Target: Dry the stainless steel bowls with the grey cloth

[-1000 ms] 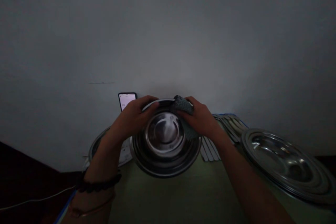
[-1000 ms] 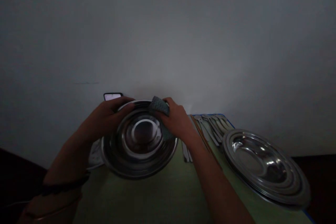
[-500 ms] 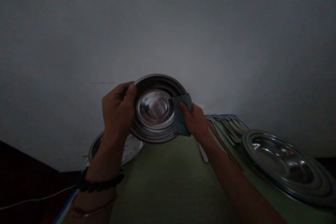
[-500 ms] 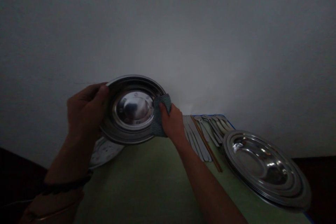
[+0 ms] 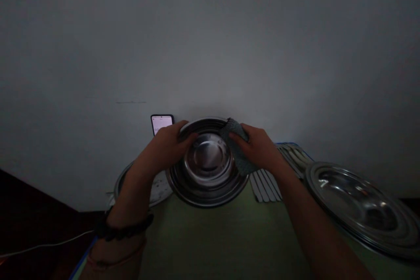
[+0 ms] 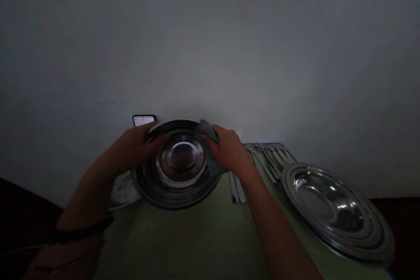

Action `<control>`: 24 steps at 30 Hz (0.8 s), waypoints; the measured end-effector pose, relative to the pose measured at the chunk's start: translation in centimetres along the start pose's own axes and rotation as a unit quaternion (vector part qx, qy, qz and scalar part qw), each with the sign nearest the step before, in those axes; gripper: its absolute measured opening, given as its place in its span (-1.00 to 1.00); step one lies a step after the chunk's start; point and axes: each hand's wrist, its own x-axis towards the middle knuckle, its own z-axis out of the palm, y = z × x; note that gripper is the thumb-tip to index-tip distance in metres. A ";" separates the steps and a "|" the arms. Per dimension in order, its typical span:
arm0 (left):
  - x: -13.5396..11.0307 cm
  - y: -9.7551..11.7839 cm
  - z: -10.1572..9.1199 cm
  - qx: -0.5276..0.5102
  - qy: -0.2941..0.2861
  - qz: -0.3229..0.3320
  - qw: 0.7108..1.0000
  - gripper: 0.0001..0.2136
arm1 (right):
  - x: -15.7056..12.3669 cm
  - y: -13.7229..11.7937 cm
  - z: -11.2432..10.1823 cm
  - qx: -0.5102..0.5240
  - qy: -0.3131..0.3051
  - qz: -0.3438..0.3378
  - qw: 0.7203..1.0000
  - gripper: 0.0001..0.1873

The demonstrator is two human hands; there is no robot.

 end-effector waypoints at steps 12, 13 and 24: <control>0.4 0.0 0.7 0.072 -0.074 0.088 0.991 -0.72 | 0.0 -0.7 1.1 -0.100 -0.075 -0.045 0.991 -0.76; 0.4 0.0 0.6 0.069 -0.066 0.088 0.992 -0.71 | 0.0 -0.9 1.1 -0.100 -0.067 -0.041 0.992 -0.73; 0.7 -1.0 1.3 0.112 0.123 -0.086 0.982 -0.65 | 0.3 -0.4 2.0 -0.130 0.021 0.098 0.986 -0.64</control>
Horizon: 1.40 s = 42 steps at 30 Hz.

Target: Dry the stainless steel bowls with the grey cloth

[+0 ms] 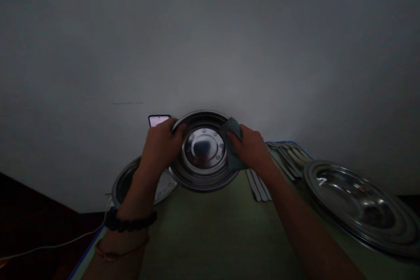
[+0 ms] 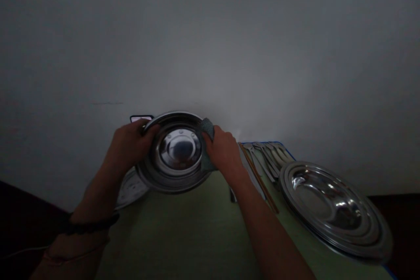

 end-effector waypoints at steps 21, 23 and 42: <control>0.0 0.7 1.2 -0.182 0.038 -0.029 0.982 -0.70 | 0.1 0.3 1.1 0.044 0.029 0.023 0.998 -0.57; 0.0 0.5 1.6 -0.217 0.078 -0.062 0.971 -0.70 | 0.2 0.6 1.2 0.043 0.032 0.035 0.998 -0.58; -0.5 2.0 -0.2 -0.358 0.078 0.020 0.930 -0.77 | 0.5 0.1 -0.2 0.149 0.085 0.004 0.985 -0.61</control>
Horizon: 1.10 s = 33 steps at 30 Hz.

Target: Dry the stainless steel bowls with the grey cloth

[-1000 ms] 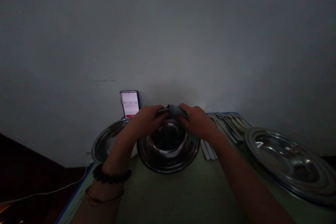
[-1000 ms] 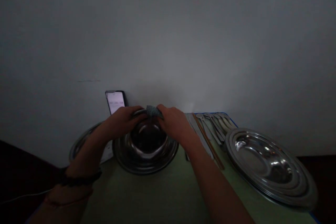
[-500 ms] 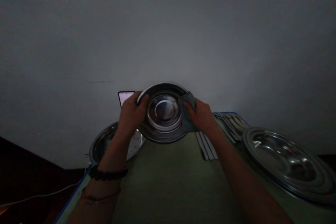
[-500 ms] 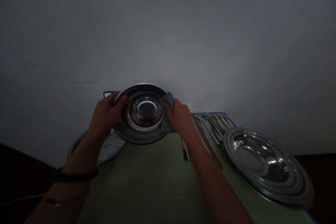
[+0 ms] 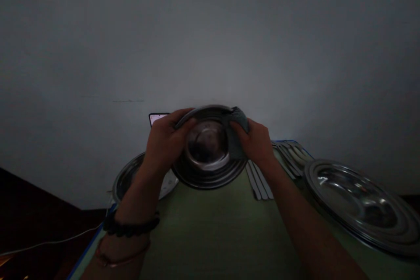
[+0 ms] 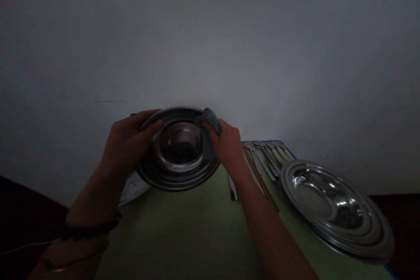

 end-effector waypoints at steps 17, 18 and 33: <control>0.0 -0.5 -0.4 0.012 -0.273 -0.017 0.962 -0.72 | -0.2 0.0 -1.1 -0.033 -0.137 -0.095 0.986 -0.72; -0.1 -0.4 -0.4 -0.026 -0.264 -0.029 0.964 -0.71 | -0.3 -0.1 -1.1 -0.025 -0.116 -0.084 0.989 -0.69; 0.4 -0.4 -1.8 0.020 -0.108 -0.047 0.993 -0.66 | -0.2 1.2 0.3 -0.074 -0.138 0.029 0.987 -0.58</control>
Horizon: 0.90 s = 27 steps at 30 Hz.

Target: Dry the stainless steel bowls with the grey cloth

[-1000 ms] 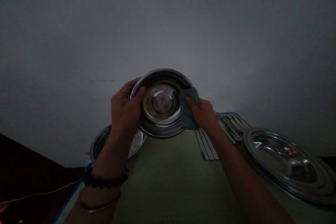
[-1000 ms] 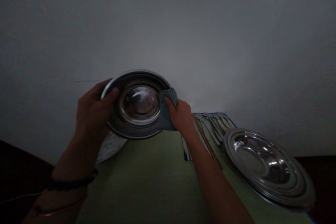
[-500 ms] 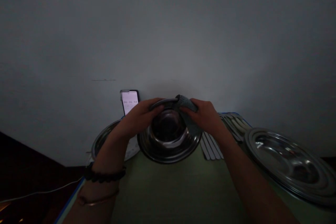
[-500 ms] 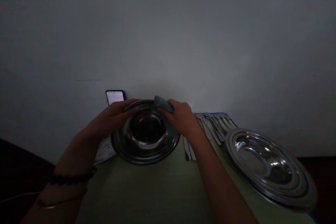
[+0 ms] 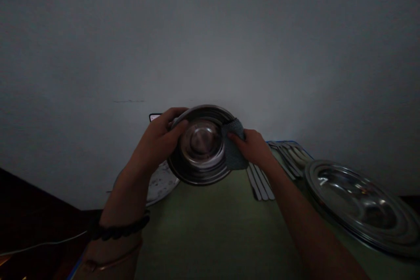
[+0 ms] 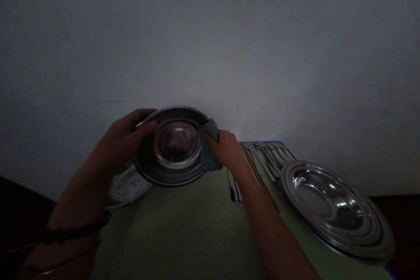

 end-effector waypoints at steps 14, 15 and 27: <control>0.1 0.8 0.9 0.099 -0.188 0.095 0.972 -0.71 | -0.5 -1.2 -0.8 0.032 -0.044 -0.136 0.989 -0.67; 0.1 0.8 0.9 0.095 -0.155 0.098 0.979 -0.71 | -0.4 -0.9 -0.7 0.034 -0.024 -0.119 0.992 -0.64; 0.2 -0.1 0.0 -0.026 0.044 -0.021 0.998 -0.72 | -0.1 0.2 -0.9 0.033 -0.016 -0.043 0.998 -0.60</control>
